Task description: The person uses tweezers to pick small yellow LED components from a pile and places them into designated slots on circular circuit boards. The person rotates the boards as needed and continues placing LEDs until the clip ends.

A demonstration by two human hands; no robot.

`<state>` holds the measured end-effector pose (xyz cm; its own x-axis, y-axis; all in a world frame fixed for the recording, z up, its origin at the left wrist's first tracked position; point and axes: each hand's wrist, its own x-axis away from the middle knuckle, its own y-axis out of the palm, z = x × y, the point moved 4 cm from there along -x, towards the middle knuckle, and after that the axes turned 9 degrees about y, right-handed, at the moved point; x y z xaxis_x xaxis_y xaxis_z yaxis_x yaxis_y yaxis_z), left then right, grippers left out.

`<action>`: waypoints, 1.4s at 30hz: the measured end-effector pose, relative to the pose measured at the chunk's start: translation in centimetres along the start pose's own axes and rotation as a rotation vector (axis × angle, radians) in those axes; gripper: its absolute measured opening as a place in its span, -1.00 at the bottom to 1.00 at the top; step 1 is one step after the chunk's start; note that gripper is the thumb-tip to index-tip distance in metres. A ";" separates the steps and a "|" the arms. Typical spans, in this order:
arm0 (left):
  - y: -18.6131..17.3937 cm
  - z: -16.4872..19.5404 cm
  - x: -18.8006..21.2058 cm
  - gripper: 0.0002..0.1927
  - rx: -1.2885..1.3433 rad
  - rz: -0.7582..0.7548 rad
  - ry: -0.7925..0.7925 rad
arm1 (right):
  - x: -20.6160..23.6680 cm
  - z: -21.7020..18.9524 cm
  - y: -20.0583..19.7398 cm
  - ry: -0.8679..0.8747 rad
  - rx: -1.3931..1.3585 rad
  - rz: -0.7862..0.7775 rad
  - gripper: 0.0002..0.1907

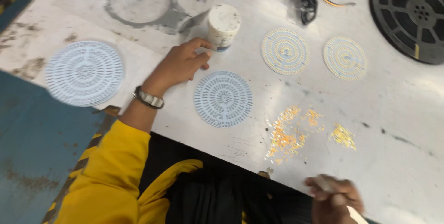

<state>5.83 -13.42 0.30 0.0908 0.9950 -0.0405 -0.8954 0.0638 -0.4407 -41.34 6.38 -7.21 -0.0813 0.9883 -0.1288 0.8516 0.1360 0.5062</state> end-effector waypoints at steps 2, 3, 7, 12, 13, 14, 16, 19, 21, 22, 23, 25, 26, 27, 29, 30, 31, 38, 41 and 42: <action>1.2 0.2 -0.7 -0.61 0.056 -0.073 -0.055 | 1.4 0.8 2.8 0.080 0.134 -0.139 -0.73; 1.4 0.2 -0.7 -0.61 0.048 -0.086 -0.070 | 2.1 1.4 3.7 0.210 0.192 -0.038 -0.65; 1.7 0.2 0.2 -0.59 0.092 -0.101 -0.081 | 1.7 2.3 8.9 0.326 0.342 -0.196 -0.56; 1.4 0.1 1.0 -0.58 0.106 -0.095 -0.016 | 0.5 2.0 15.3 0.092 1.219 -0.622 -0.50; 1.3 0.2 1.1 -0.58 0.124 -0.092 0.003 | 0.2 2.2 16.1 0.082 1.267 -0.621 -0.48; 1.4 0.2 1.2 -0.57 0.143 -0.087 0.022 | -0.2 2.5 16.6 0.072 1.316 -0.622 -0.46; 1.3 0.1 1.4 -0.57 0.138 -0.086 -0.003 | -0.4 2.8 17.5 0.049 1.378 -0.605 -0.42; 1.4 -0.1 1.7 -0.58 0.130 -0.088 -0.027 | -0.5 2.7 17.6 0.029 1.423 -0.531 -0.37; 1.5 -0.2 1.8 -0.58 0.152 -0.087 -0.007 | -0.6 2.3 17.2 0.036 1.451 -0.463 -0.35; 1.5 -0.3 1.9 -0.58 0.175 -0.086 0.017 | -0.7 2.0 16.8 0.048 1.472 -0.419 -0.36; 1.4 -0.4 2.0 -0.58 0.198 -0.083 0.040 | -0.9 1.7 16.4 0.059 1.491 -0.376 -0.37; 1.5 -0.8 2.0 -0.58 0.243 -0.098 0.019 | -1.2 1.1 15.7 0.078 1.518 -0.295 -0.38; 1.5 -1.0 2.0 -0.58 0.264 -0.104 0.008 | -1.3 0.8 15.3 0.087 1.528 -0.257 -0.37; 1.5 -1.1 2.0 -0.58 0.261 -0.109 0.009 | -1.3 0.5 14.8 0.096 1.536 -0.220 -0.37; 1.6 -1.3 1.9 -0.58 0.255 -0.117 0.009 | -1.4 -0.3 14.0 0.057 1.474 -0.184 -0.46; 1.6 -1.4 1.9 -0.59 0.240 -0.115 0.001 | -1.3 -0.7 13.5 0.039 1.444 -0.167 -0.51; 1.6 -1.4 1.9 -0.60 0.227 -0.112 -0.008 | -1.1 -1.3 12.9 0.058 1.318 -0.106 -0.54; 1.6 -0.7 2.1 -0.64 0.181 -0.078 -0.019 | 0.4 -3.8 7.2 -0.145 0.603 0.427 -0.69; 1.6 -0.3 2.1 -0.63 0.190 -0.078 -0.040 | 0.9 -3.4 6.8 -0.085 0.398 0.349 -0.68; 1.7 -0.2 2.1 -0.63 0.229 -0.095 -0.063 | 1.0 -3.0 7.2 -0.046 0.328 0.275 -0.68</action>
<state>4.59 -11.25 -0.68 0.1586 0.9861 0.0502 -0.9601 0.1659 -0.2250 -36.86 8.58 -1.18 0.1889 0.9796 -0.0684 0.9584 -0.1687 0.2301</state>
